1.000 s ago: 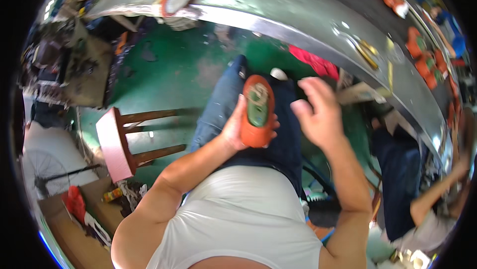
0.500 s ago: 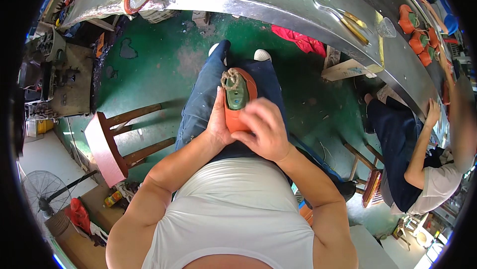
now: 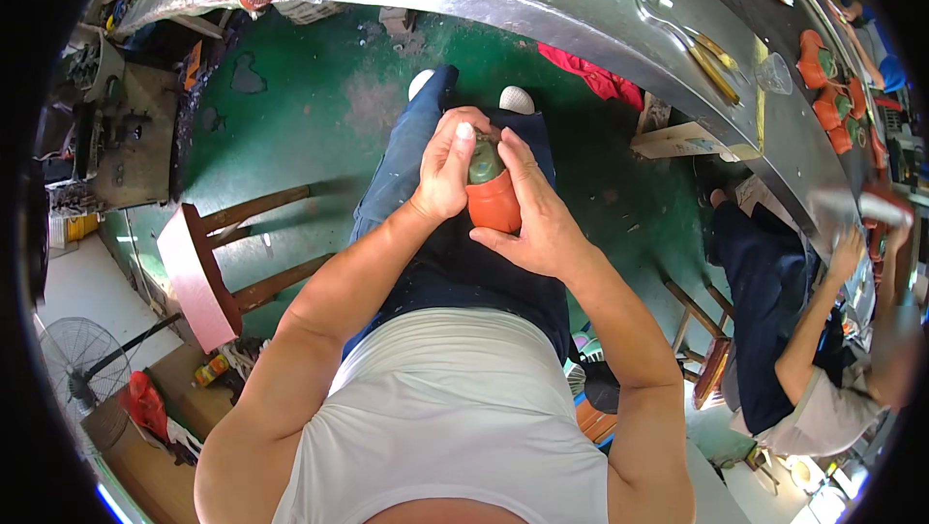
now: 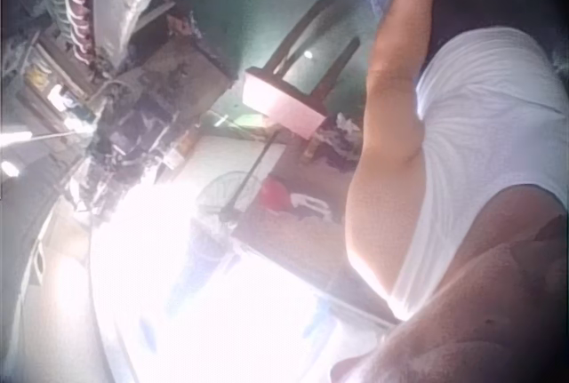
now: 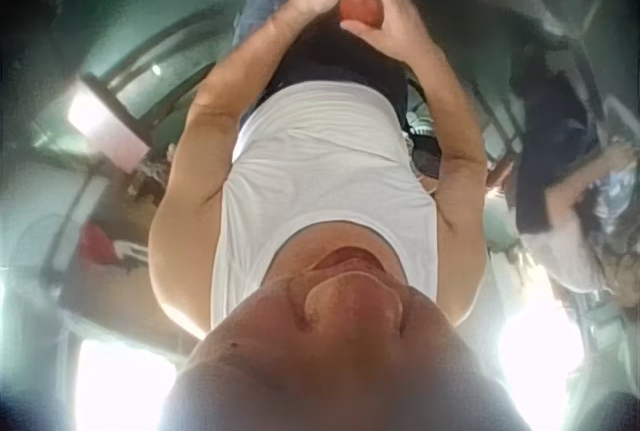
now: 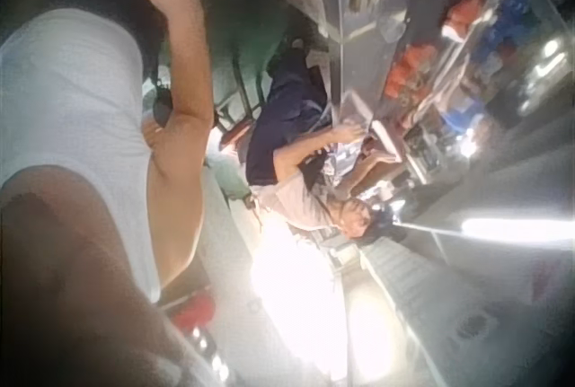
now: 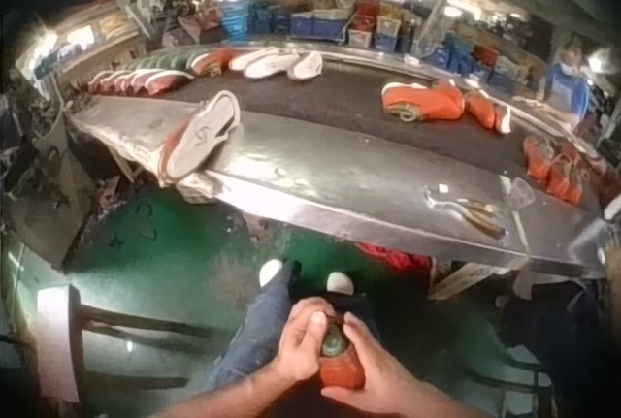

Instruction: Trimming and assembling shoe components at a factory workbench using pliers.

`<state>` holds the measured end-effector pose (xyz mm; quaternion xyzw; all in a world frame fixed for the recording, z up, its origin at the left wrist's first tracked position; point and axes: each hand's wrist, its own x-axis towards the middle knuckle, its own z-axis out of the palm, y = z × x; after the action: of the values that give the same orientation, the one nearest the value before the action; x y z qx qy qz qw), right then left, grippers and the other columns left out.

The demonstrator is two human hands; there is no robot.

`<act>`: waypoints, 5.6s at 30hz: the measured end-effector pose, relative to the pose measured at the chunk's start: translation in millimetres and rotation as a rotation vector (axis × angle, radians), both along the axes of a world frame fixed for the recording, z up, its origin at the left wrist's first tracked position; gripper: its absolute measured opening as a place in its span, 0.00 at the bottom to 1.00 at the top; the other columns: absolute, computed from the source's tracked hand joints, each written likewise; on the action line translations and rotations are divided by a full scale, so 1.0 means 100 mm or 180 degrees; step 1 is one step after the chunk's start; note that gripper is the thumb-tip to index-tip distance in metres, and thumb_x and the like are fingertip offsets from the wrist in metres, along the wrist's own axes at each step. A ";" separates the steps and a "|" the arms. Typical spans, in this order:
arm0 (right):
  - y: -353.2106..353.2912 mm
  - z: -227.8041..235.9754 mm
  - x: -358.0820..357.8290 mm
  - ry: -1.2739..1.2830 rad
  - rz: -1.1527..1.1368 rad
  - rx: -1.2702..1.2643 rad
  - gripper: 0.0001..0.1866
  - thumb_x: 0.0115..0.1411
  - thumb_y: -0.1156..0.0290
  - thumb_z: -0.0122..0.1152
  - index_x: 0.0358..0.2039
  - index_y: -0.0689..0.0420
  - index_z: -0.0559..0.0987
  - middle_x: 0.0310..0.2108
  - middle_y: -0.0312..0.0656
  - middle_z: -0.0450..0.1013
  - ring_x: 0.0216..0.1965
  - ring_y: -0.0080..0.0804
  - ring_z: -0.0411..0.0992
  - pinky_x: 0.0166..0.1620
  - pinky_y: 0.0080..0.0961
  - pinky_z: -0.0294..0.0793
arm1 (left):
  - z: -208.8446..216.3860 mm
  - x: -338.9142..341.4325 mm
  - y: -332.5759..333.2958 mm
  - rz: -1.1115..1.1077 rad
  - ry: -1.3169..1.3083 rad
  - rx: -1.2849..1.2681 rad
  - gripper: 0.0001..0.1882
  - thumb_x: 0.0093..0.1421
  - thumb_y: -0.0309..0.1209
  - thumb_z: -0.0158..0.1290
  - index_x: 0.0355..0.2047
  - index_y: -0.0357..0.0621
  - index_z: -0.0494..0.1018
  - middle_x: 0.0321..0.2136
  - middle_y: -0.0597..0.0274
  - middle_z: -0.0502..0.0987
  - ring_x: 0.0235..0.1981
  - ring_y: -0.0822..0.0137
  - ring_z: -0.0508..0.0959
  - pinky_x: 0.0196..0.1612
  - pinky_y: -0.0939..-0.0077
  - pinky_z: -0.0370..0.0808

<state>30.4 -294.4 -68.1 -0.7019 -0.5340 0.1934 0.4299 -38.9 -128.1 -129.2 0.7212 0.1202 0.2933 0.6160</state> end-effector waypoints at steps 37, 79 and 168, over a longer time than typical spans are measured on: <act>0.25 -0.40 -0.20 0.4993 -0.0001 0.0922 0.32 0.69 0.54 0.55 0.66 0.56 0.62 0.59 0.39 0.68 0.58 0.28 0.69 0.60 0.33 0.71 | 0.39 -0.73 -0.09 -0.0606 0.0422 -0.1902 0.41 0.72 0.55 0.35 0.73 0.41 0.38 0.70 0.48 0.52 0.71 0.55 0.54 0.68 0.54 0.58; -1.72 -3.51 -0.05 0.1132 -0.1533 -0.1179 0.22 0.67 0.52 0.51 0.43 0.62 0.76 0.33 0.51 0.70 0.34 0.42 0.65 0.44 0.40 0.67 | 1.20 3.66 1.98 0.0855 -0.0494 0.2630 0.30 0.57 0.34 0.60 0.55 0.28 0.65 0.54 0.33 0.70 0.55 0.39 0.72 0.60 0.56 0.69; -1.45 0.36 0.42 -0.1360 -0.0903 -0.0916 0.14 0.58 0.75 0.57 0.45 0.65 0.74 0.46 0.59 0.73 0.48 0.61 0.71 0.53 0.47 0.71 | 1.53 -0.25 2.74 0.2061 0.1708 0.1774 0.48 0.56 0.52 0.61 0.65 0.28 0.56 0.60 0.32 0.66 0.63 0.43 0.66 0.65 0.57 0.64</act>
<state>72.3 -439.2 -32.2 -0.8481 -0.4760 0.0529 0.2266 -64.3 146.1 24.2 0.8339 0.4090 0.2946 0.2249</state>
